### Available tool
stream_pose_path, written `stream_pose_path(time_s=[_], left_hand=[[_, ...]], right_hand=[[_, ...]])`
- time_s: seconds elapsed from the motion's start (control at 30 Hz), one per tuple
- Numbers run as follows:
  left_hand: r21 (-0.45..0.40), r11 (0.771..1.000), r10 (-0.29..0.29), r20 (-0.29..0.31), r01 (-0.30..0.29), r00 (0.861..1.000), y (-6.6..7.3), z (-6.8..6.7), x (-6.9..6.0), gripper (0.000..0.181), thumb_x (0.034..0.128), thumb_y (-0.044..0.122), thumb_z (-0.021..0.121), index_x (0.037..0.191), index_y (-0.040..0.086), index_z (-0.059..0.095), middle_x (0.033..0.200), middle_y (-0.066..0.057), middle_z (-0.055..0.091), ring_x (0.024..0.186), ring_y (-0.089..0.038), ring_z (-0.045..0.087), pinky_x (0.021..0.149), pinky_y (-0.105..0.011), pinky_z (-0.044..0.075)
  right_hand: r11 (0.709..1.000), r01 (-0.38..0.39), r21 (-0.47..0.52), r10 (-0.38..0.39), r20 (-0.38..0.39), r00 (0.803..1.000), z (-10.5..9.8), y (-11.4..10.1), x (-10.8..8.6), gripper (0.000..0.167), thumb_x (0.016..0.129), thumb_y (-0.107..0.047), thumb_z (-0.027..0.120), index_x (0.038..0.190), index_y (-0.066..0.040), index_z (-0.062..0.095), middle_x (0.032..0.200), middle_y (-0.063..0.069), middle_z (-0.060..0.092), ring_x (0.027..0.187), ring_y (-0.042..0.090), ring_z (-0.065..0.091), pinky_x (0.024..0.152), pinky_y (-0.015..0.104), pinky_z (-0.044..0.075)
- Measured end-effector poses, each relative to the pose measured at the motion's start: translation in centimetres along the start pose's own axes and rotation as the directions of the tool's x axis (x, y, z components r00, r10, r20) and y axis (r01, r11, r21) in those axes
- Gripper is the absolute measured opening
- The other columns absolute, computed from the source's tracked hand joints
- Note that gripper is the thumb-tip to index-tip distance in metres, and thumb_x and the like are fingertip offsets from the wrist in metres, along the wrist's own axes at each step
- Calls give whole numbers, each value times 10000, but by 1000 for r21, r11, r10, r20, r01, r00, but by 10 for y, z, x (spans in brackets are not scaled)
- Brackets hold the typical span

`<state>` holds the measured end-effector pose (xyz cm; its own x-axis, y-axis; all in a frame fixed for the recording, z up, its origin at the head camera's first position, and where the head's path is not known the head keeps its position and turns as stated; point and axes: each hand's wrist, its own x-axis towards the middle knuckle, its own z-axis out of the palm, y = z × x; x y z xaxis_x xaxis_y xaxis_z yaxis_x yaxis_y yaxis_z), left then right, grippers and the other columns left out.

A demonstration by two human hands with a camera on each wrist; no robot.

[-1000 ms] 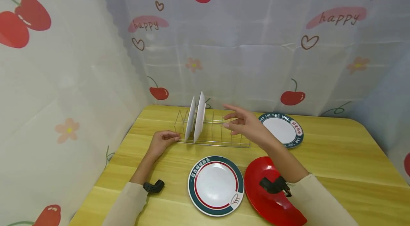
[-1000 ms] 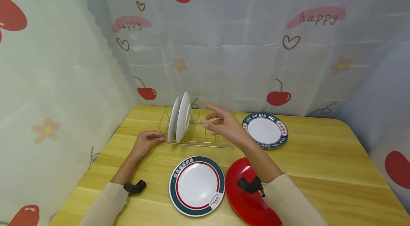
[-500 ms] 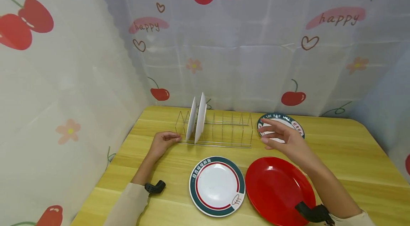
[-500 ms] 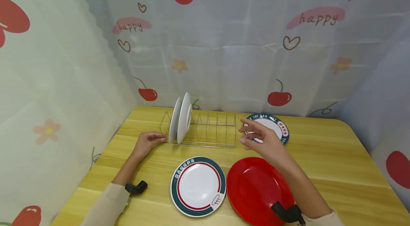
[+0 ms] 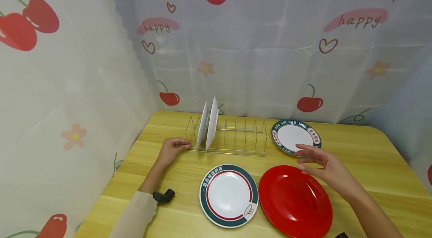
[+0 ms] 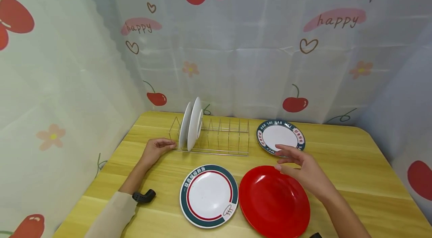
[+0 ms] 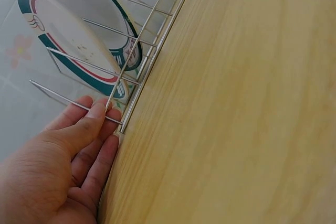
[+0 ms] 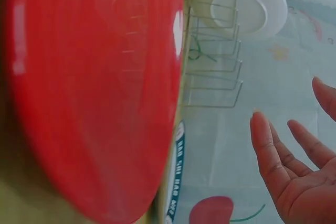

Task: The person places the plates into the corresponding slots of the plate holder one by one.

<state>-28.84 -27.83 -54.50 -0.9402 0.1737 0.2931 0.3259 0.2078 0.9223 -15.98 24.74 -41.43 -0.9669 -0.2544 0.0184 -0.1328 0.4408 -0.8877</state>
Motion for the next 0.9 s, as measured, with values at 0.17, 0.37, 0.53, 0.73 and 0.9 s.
stream_pose_path(time_s=[0.17, 0.37, 0.53, 0.73, 0.9], left_hand=[[8, 1000, -22, -6, 22, 1000, 2, 1, 0, 155, 886, 50, 780, 1013, -39, 777, 1014, -182, 759, 916, -160, 741, 785, -252, 604], [9, 999, -52, -4, 52, 999, 4, 2, 1, 152, 891, 12, 762, 1027, -56, 768, 1045, -218, 746, 927, -167, 739, 792, -251, 602], [8, 999, -50, -2, 50, 999, 5, 3, 2, 141, 895, -64, 726, 1030, -102, 748, 1043, -249, 737, 929, -186, 743, 796, -259, 604], [-13, 998, -53, 0, 53, 999, 5, 4, 1, 144, 896, -22, 742, 1030, -73, 761, 1051, -236, 739, 932, -177, 743, 798, -248, 601], [-12, 999, -50, -15, 49, 999, 8, 2, -1, 162, 881, 33, 777, 1017, -54, 771, 1038, -223, 746, 937, -188, 743, 798, -242, 599]], right_hand=[[999, -29, -31, 28, -22, 999, 0, 16, -5, 630, 953, -216, 734, 1510, -101, 465, 1381, 239, 574, 1116, 251, 635, 742, 346, 629], [997, -50, -52, 48, -43, 998, -2, 30, -7, 636, 952, -223, 734, 1515, -105, 461, 1397, 233, 564, 1188, 420, 569, 731, 354, 631], [995, -73, -63, 70, -50, 996, -5, 40, -7, 647, 953, -249, 734, 1522, -114, 458, 1403, 226, 560, 1220, 428, 538, 731, 366, 631], [991, -83, -105, 77, -62, 995, -10, 49, -8, 646, 949, -252, 739, 1510, -80, 468, 1398, 244, 556, 1220, 448, 527, 719, 367, 632], [988, -113, -104, 108, -49, 993, -14, 55, -6, 654, 937, -253, 752, 1486, -24, 480, 1387, 270, 551, 1184, 432, 555, 730, 378, 632]])
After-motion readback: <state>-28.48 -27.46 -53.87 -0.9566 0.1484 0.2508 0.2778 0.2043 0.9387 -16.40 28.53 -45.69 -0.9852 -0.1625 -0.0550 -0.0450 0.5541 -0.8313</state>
